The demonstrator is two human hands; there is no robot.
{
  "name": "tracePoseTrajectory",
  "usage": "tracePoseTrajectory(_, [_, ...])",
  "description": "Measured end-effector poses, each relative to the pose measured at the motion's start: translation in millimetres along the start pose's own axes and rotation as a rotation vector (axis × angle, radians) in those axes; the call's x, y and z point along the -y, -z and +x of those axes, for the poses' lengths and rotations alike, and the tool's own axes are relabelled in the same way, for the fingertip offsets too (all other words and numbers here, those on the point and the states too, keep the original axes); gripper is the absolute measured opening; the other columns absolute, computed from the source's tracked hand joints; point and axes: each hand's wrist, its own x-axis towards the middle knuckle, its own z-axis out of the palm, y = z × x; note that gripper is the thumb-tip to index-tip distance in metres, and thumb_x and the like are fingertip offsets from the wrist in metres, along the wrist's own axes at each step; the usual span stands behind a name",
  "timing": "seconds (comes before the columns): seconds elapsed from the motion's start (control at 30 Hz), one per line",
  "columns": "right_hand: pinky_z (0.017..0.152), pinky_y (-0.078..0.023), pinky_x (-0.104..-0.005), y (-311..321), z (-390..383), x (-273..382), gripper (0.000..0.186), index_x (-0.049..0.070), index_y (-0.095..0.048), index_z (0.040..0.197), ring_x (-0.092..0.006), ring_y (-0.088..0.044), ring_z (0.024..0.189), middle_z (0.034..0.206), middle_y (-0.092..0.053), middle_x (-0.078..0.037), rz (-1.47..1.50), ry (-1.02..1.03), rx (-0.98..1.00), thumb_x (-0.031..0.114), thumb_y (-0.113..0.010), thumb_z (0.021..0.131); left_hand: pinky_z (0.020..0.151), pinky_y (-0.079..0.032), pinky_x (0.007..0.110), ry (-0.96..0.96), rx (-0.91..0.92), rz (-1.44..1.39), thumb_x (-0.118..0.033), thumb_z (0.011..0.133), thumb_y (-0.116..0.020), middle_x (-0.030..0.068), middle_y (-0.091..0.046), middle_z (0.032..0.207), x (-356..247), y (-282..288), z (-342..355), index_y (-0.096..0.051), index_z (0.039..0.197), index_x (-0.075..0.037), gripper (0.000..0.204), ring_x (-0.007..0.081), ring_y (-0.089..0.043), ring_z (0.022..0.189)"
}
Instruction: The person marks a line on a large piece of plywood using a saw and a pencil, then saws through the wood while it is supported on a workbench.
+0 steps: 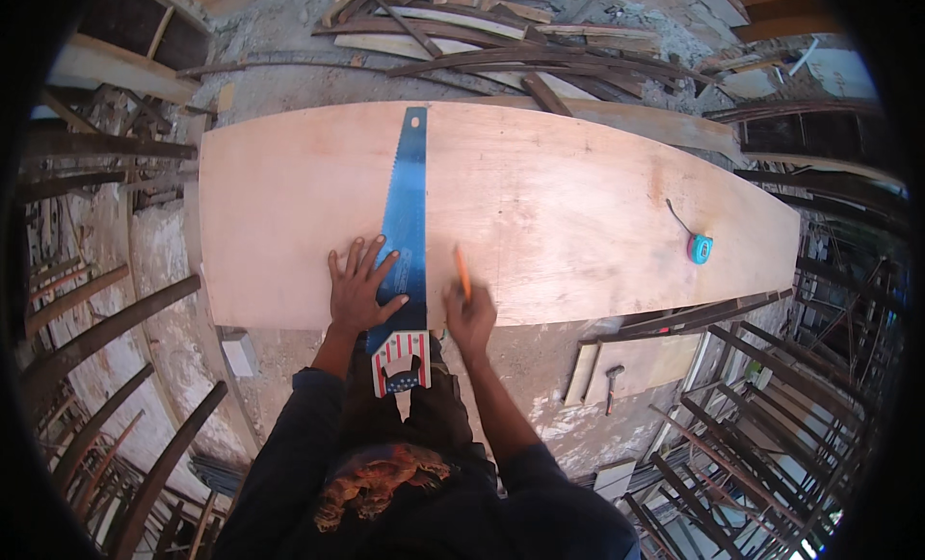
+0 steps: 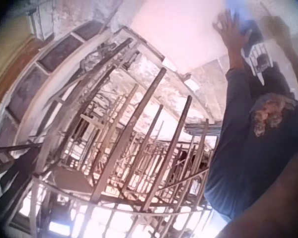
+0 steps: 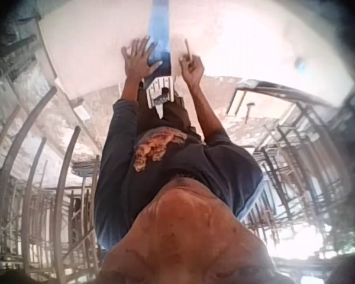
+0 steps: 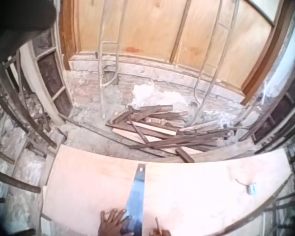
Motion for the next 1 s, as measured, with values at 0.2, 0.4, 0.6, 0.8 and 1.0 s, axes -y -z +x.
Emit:
tracePoseTrajectory(0.2, [0.06,-0.048,-0.0341,12.6,-142.1,-20.8,0.054,0.006,-0.069,0.098,-0.0175,-0.062,0.064,0.07,-0.063,-0.009,-0.216,-0.226,0.251,0.052,-0.084,0.074,0.111,-0.014,0.071,-0.035,-0.02,0.056,-0.06,0.077,-0.07,0.0064,-0.036,0.158,-2.4,0.3,0.9,-0.053,0.141,-0.023,0.076,0.0358,-0.026,0.147])
tracePoseTrajectory(0.4, [0.08,-0.054,-0.0325,-27.1,-170.0,-66.8,0.031,-0.003,-0.065,0.114,-0.0166,-0.067,0.088,0.099,-0.07,-0.006,0.809,-0.607,0.257,0.015,-0.073,0.09,0.113,-0.01,0.068,-0.113,-0.064,0.005,-0.062,0.085,-0.058,0.0128,-0.028,0.161,-0.9,-14.8,-1.6,-0.04,0.15,-0.015,0.082,0.0369,-0.023,0.148])
tracePoseTrajectory(0.6, [0.068,-0.054,-0.0295,30.8,-157.0,-9.6,0.014,-0.001,-0.067,0.098,-0.0149,-0.066,0.074,0.088,-0.069,-0.006,1.213,-0.648,-0.157,0.011,-0.07,0.091,0.114,-0.007,0.068,-0.078,-0.225,-0.336,-0.064,0.096,-0.035,0.0167,-0.019,0.164,8.8,-18.9,-5.5,-0.018,0.158,-0.007,0.086,0.0378,-0.016,0.151])
tracePoseTrajectory(0.8, [0.058,-0.044,-0.0379,94.1,-57.1,-103.9,0.049,-0.007,-0.064,0.075,-0.015,-0.051,0.067,0.07,-0.058,-0.004,0.45,-0.527,-0.538,0.039,-0.081,0.083,0.116,-0.008,0.065,-0.024,0.032,-0.297,-0.045,0.091,-0.062,0.0169,-0.019,0.164,42.0,0.0,-5.0,-0.016,0.158,-0.007,0.089,0.0364,-0.019,0.151])
tracePoseTrajectory(1.0, [0.071,-0.052,-0.0499,168.8,40.2,-162.8,0.067,-0.008,-0.068,0.084,-0.0416,-0.069,0.077,0.081,-0.069,-0.029,-0.034,-0.462,-0.615,0.059,-0.07,0.082,0.117,-0.021,0.057,-0.03,0.207,-0.196,-0.032,0.076,-0.079,0.0151,-0.024,0.161,24.5,32.3,11.5,-0.031,0.152,-0.009,0.093,0.0352,-0.028,0.146])
